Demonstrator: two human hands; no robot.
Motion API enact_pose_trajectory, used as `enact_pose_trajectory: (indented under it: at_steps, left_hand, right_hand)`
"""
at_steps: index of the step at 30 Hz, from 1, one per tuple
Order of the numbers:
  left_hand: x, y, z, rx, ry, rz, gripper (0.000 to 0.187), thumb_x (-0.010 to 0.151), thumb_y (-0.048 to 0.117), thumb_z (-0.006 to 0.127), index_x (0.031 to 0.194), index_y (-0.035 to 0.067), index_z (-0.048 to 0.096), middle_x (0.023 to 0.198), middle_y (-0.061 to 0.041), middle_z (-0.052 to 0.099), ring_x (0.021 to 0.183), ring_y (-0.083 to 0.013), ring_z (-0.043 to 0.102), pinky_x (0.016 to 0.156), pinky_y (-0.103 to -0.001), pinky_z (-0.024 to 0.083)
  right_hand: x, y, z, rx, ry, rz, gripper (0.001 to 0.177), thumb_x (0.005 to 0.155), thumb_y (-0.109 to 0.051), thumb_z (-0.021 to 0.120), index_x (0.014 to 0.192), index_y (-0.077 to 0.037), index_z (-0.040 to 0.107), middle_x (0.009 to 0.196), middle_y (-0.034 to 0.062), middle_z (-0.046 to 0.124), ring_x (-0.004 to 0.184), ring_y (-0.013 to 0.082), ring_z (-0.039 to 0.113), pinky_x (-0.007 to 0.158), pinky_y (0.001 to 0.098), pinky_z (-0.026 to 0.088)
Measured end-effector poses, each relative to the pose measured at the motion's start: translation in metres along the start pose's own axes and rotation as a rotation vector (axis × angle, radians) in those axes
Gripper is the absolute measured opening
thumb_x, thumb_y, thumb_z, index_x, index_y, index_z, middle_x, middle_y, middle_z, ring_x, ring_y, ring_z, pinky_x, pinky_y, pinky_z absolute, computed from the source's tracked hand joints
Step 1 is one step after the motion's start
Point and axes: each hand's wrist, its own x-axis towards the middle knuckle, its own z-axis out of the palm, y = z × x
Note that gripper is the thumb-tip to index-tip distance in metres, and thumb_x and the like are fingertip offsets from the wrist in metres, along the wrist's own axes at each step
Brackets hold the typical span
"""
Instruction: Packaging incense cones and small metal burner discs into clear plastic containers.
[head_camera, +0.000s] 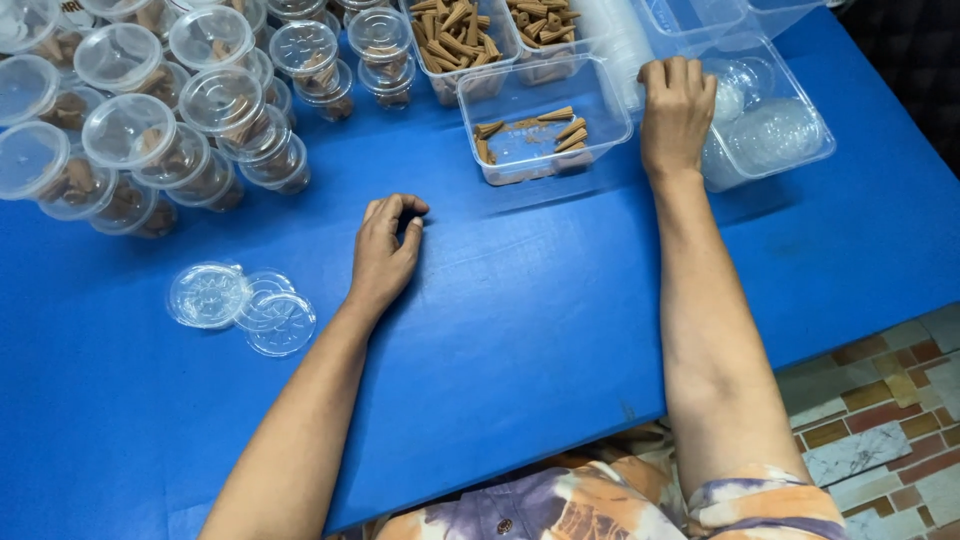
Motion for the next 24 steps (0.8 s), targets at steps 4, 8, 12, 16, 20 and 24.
enact_pose_trajectory:
  at_steps: [4, 8, 12, 16, 20, 24]
  left_hand:
    - [0.0, -0.001, 0.001, -0.001, 0.003, -0.009, 0.015, 0.093, 0.009, 0.054, 0.104, 0.012, 0.063, 0.106, -0.002, 0.068, 0.105, -0.0224, 0.056, 0.09, -0.035, 0.045]
    - [0.0, -0.004, 0.003, -0.002, 0.013, -0.005, 0.015, 0.093, 0.009, 0.055, 0.105, 0.012, 0.064, 0.107, -0.002, 0.068, 0.107, -0.0226, 0.056, 0.092, -0.036, 0.045]
    - [0.0, -0.007, 0.004, -0.002, 0.019, -0.01, 0.014, 0.093, 0.01, 0.054, 0.104, 0.013, 0.063, 0.106, -0.001, 0.069, 0.104, -0.022, 0.056, 0.087, -0.035, 0.045]
    - [0.0, -0.008, 0.005, -0.007, 0.03, 0.033, 0.015, 0.092, 0.009, 0.055, 0.106, 0.012, 0.061, 0.106, -0.003, 0.068, 0.103, -0.0234, 0.058, 0.088, -0.036, 0.046]
    - [0.0, -0.007, 0.006, -0.037, 0.031, 0.018, 0.02, 0.091, 0.01, 0.057, 0.111, 0.011, 0.06, 0.111, -0.004, 0.067, 0.108, -0.0233, 0.059, 0.091, -0.036, 0.046]
    - [-0.001, 0.0, 0.004, -0.059, 0.023, 0.073, 0.024, 0.092, 0.009, 0.057, 0.116, 0.007, 0.056, 0.114, -0.008, 0.062, 0.108, -0.0247, 0.058, 0.096, -0.036, 0.047]
  right_hand:
    - [-0.002, 0.004, -0.008, 0.017, 0.018, 0.002, 0.024, 0.086, 0.004, 0.074, 0.099, -0.016, 0.07, 0.091, 0.0011, 0.064, 0.085, 0.0202, 0.054, 0.072, 0.0323, 0.041]
    - [0.002, 0.005, -0.02, 0.052, -0.002, 0.046, 0.02, 0.093, 0.001, 0.074, 0.103, -0.015, 0.074, 0.094, 0.0007, 0.067, 0.089, 0.0212, 0.056, 0.075, 0.0338, 0.042]
    - [0.007, 0.01, -0.029, 0.076, -0.03, 0.088, 0.009, 0.099, -0.006, 0.077, 0.105, -0.012, 0.074, 0.096, 0.003, 0.066, 0.09, 0.0233, 0.057, 0.074, 0.0357, 0.042]
    - [0.017, 0.013, -0.043, 0.086, -0.01, 0.145, 0.01, 0.099, -0.002, 0.074, 0.106, -0.01, 0.075, 0.097, 0.0054, 0.068, 0.089, 0.024, 0.057, 0.074, 0.0363, 0.041]
    - [0.031, 0.011, -0.063, 0.202, 0.063, 0.226, 0.015, 0.097, 0.003, 0.071, 0.104, -0.01, 0.069, 0.098, 0.005, 0.064, 0.092, 0.0251, 0.058, 0.076, 0.0365, 0.041]
    - [0.047, -0.007, -0.077, 0.336, 0.122, 0.232, 0.008, 0.109, -0.008, 0.065, 0.102, -0.008, 0.069, 0.096, 0.0051, 0.064, 0.089, 0.0225, 0.055, 0.076, 0.0343, 0.039]
